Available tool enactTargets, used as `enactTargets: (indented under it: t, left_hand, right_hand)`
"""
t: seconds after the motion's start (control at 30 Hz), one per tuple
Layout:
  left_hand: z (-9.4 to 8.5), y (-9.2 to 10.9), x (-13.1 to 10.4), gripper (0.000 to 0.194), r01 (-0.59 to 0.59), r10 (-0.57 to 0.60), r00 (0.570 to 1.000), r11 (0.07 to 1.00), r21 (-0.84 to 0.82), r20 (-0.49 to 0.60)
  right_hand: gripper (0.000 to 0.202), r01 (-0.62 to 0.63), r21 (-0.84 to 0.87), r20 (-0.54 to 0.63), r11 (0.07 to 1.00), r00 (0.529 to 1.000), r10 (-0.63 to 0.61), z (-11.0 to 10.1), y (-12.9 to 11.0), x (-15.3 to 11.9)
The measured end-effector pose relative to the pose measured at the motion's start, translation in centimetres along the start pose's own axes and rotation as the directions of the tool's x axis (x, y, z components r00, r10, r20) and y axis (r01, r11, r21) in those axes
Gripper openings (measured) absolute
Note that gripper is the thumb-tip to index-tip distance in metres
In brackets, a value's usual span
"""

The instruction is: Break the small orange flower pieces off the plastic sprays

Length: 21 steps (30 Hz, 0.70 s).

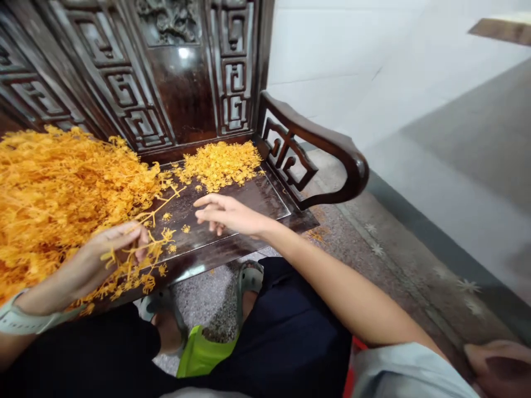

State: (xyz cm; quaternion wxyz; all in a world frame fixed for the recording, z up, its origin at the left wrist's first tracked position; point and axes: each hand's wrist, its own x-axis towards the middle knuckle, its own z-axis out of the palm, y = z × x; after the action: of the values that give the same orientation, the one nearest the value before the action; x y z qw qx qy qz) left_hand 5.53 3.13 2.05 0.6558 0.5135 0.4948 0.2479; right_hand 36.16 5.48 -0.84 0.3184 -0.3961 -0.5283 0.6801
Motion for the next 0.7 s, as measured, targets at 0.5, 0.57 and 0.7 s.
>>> enactTargets:
  t: [0.5, 0.57, 0.7]
  left_hand:
    - [9.1, 5.4, 2.3, 0.058, -0.133, 0.140, 0.926, 0.990, -0.046, 0.351]
    - [10.0, 5.5, 2.5, 0.050, -0.160, 0.189, 0.914, 0.981, -0.108, 0.359]
    - [11.5, 5.9, 3.3, 0.053, -0.227, 0.273, 0.840, 0.962, -0.154, 0.468]
  right_hand:
    - [0.043, 0.620, 0.188, -0.414, 0.762, 0.753, -0.511, -2.2, -2.6, -6.3]
    - [0.042, 0.656, 0.130, -0.501, 0.743, 0.690, -0.522, -2.6, -2.3, -8.5]
    - [0.044, 0.651, -0.054, -0.694, 0.757, 0.521, -0.497, -3.5, -1.8, -13.0]
